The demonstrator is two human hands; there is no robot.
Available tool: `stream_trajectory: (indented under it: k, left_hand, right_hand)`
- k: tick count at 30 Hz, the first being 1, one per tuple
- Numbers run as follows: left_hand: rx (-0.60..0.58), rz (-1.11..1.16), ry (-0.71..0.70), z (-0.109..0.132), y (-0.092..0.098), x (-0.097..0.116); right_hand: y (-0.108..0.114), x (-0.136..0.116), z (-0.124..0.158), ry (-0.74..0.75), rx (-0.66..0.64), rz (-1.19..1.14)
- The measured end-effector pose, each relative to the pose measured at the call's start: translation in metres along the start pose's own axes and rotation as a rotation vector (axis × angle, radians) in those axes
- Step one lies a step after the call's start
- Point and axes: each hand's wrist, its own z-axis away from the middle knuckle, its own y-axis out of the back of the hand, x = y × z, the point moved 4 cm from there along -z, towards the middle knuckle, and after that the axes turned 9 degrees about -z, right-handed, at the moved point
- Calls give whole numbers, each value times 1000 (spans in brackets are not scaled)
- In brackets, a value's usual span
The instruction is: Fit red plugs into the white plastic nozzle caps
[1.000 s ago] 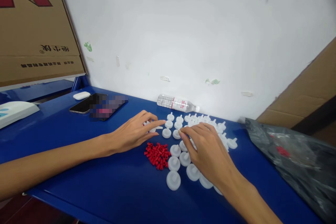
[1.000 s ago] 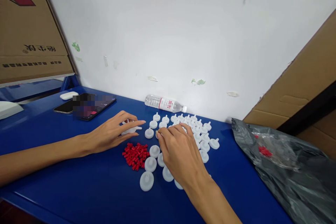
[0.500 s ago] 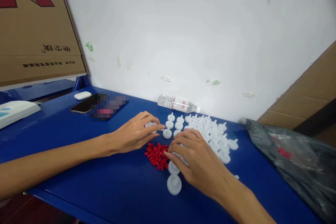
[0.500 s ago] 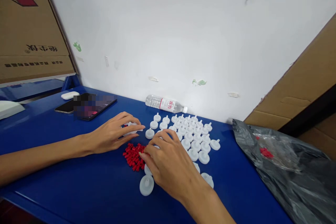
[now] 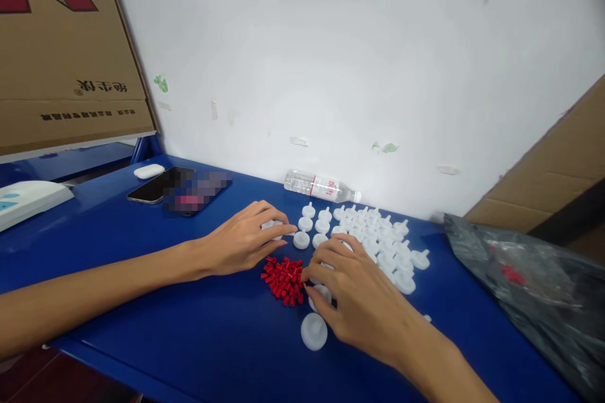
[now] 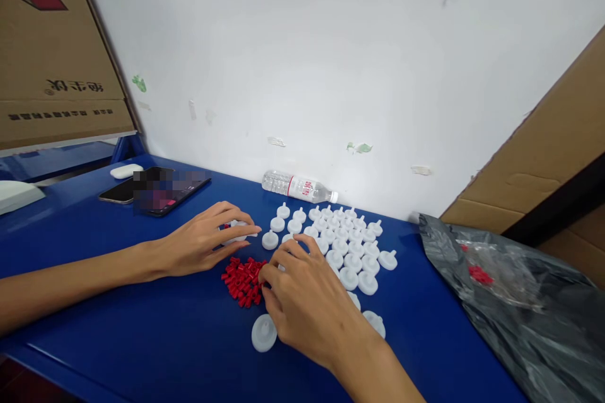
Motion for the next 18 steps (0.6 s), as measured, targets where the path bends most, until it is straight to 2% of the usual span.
stream_trajectory:
  k: [18]
  left_hand:
    - [4, -4, -8, 1, 0, -1]
  right_hand:
    - [-5, 1, -1, 21, -4, 34]
